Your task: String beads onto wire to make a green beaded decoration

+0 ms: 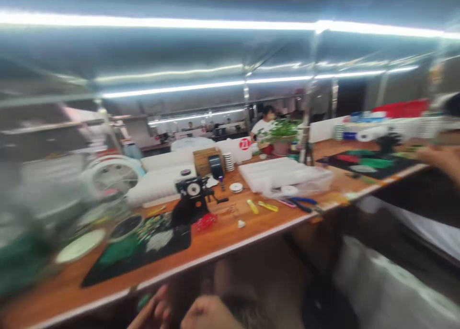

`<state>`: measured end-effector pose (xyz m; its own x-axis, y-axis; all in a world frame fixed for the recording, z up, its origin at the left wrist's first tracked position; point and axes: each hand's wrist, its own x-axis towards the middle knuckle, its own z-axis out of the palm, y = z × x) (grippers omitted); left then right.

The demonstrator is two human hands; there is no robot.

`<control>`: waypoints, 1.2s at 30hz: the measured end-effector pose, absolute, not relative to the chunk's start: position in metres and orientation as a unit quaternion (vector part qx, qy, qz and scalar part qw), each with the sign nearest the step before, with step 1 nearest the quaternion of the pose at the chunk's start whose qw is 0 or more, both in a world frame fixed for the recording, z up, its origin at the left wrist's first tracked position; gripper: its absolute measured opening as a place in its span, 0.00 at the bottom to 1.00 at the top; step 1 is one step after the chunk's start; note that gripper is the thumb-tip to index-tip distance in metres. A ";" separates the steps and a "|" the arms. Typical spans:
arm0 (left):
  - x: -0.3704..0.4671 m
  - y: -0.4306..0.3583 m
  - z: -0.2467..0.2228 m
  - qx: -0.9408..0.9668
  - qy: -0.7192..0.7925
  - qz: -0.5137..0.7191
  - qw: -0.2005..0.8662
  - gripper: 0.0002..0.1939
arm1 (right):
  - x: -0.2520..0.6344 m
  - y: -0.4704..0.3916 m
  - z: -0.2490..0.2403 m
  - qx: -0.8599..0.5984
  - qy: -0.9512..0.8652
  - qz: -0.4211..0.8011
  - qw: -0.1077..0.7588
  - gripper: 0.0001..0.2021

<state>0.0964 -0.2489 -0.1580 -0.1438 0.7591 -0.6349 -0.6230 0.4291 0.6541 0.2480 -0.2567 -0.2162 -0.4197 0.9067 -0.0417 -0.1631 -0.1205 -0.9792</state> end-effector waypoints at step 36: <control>-0.022 -0.187 -0.132 0.622 0.725 0.283 0.092 0.06 | 0.256 -0.263 -0.197 -0.308 -0.365 0.766 0.431 0.19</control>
<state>-0.0217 -0.1869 -0.1321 -0.2102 0.9529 0.2184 0.8490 0.0671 0.5241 0.2559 -0.2634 -0.1974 -0.4387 0.8849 -0.1565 -0.4362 -0.3620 -0.8238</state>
